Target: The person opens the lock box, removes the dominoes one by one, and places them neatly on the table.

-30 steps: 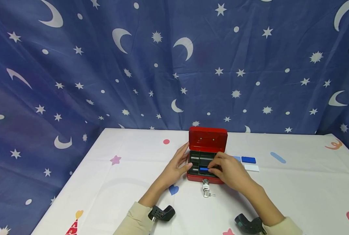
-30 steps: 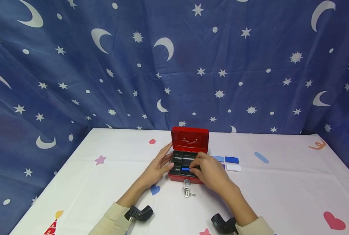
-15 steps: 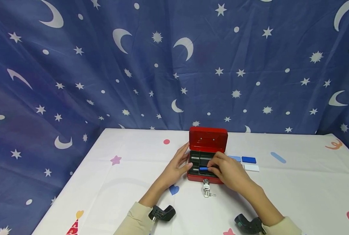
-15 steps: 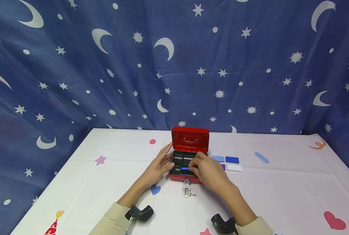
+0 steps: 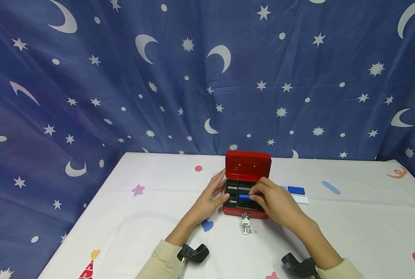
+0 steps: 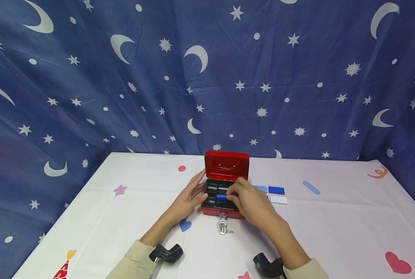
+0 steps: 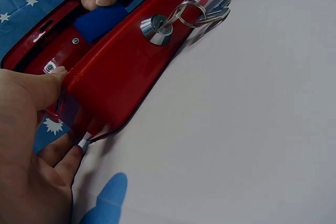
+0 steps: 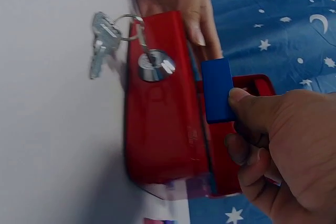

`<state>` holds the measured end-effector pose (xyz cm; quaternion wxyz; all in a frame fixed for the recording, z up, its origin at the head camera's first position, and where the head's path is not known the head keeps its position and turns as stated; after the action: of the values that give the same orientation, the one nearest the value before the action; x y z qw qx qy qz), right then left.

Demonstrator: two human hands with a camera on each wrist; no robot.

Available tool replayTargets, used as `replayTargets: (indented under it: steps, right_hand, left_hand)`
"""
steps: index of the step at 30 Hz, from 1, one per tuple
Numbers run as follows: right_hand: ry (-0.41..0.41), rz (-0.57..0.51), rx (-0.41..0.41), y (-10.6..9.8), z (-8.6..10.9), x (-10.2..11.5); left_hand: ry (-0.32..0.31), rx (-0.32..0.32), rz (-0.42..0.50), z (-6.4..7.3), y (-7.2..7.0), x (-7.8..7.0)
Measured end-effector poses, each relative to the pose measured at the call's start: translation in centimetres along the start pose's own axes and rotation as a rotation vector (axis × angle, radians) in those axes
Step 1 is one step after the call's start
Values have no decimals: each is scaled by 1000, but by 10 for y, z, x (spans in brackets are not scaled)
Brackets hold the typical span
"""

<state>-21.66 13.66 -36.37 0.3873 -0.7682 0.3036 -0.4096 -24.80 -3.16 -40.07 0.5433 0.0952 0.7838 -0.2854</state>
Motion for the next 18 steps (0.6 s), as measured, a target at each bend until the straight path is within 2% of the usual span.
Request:
replayTargets:
  steps: [4, 10, 18]
  right_hand:
    - [4, -15, -11, -9, 0, -1]
    - [-33, -22, -39, -21, 3, -5]
    - [10, 4, -31, -34, 11, -22]
  left_hand:
    - [6, -5, 0, 0, 0, 0]
    - [-8, -4, 10, 0, 1, 0]
    - [4, -3, 4, 0, 0, -2]
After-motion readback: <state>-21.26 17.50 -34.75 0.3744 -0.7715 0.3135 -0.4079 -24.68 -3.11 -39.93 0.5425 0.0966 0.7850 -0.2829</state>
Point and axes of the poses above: each hand's wrist, its own z-axis away from the middle knuckle, its own y-axis out of the palm, x = y × z, the point moved 7 cm from there along -z, towards the middle knuckle, and after that the axes turned 3 degrees about -z, right-handed, at the moved point
